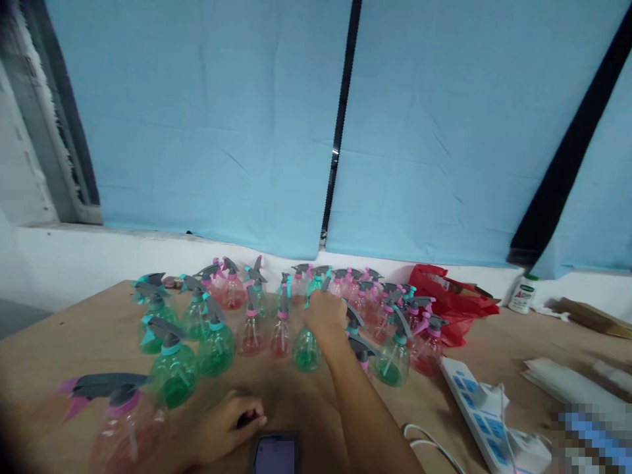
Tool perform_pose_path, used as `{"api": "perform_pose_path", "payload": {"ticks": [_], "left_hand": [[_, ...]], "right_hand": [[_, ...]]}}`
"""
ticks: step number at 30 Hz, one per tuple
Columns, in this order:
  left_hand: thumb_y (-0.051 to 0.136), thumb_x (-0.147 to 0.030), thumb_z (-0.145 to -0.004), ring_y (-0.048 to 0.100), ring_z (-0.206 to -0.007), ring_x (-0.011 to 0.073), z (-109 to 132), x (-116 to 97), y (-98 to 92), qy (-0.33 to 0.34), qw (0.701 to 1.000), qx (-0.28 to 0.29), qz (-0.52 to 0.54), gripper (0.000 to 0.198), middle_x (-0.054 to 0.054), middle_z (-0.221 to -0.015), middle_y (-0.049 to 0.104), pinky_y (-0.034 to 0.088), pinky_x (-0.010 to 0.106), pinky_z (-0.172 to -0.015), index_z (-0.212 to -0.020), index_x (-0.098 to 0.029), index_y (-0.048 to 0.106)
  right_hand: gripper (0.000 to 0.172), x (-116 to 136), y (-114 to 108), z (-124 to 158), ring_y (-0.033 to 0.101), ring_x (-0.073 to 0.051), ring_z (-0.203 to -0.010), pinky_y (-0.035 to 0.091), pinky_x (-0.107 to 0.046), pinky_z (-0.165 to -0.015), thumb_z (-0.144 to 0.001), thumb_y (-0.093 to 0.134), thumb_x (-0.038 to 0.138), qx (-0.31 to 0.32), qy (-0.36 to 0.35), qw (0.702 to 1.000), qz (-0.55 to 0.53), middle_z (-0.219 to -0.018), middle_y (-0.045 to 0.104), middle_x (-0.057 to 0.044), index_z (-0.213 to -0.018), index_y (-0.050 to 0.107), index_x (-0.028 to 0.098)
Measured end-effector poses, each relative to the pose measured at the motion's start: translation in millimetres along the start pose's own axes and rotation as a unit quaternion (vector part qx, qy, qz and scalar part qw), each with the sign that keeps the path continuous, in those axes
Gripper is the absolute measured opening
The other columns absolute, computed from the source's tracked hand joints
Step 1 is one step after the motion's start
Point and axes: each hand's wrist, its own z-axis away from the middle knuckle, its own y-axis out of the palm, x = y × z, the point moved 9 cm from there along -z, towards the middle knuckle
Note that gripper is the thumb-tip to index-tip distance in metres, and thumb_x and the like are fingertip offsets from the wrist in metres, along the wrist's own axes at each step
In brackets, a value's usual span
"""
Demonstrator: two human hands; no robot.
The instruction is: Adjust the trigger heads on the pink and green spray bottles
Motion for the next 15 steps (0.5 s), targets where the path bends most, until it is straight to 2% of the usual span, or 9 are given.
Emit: {"api": "perform_pose_path", "payload": {"ticks": [5, 10, 13, 15], "left_hand": [[0.051, -0.043, -0.102, 0.06, -0.075, 0.0166, 0, 0, -2.1, -0.006, 1.0, -0.002, -0.013, 0.029, -0.001, -0.078, 0.07, 0.035, 0.028, -0.067, -0.087, -0.024, 0.067], [0.05, -0.042, -0.102, 0.061, -0.075, 0.0169, -1, -3, -2.8, -0.001, 1.0, -0.003, -0.009, 0.03, -0.001, -0.079, 0.071, 0.035, 0.028, -0.067, -0.086, -0.023, 0.067], [0.05, -0.043, -0.102, 0.061, -0.074, 0.0168, -1, -3, -2.1, 0.002, 1.0, -0.003, -0.014, 0.03, -0.001, -0.078, 0.071, 0.035, 0.028, -0.066, -0.087, -0.024, 0.067], [0.05, -0.043, -0.103, 0.06, -0.073, 0.0161, 0, -2, -1.2, 0.005, 1.0, -0.002, -0.016, 0.03, -0.002, -0.077, 0.07, 0.034, 0.028, -0.065, -0.088, -0.024, 0.067]], "right_hand": [[0.033, 12, -5, 26, 0.074, -0.038, -0.104, 0.053, -0.045, -0.084, -0.086, 0.064, 0.039, 0.009, -0.034, 0.999, -0.03, -0.109, 0.076, -0.021, -0.109, 0.076, 0.018], [0.022, 20, -4, 49, 0.073, -0.034, -0.096, 0.048, -0.04, -0.08, -0.083, 0.066, 0.034, -0.001, -0.074, 0.994, -0.082, -0.096, 0.078, -0.011, -0.101, 0.075, 0.024], [0.016, 28, 1, 51, 0.07, -0.025, -0.085, 0.043, -0.031, -0.073, -0.083, 0.064, 0.027, -0.02, -0.141, 0.972, -0.185, -0.089, 0.076, -0.005, -0.096, 0.073, 0.024], [0.012, 33, 9, 47, 0.065, -0.018, -0.076, 0.04, -0.027, -0.069, -0.082, 0.063, 0.023, -0.017, -0.184, 0.942, -0.279, -0.082, 0.072, -0.001, -0.092, 0.071, 0.022]]}}
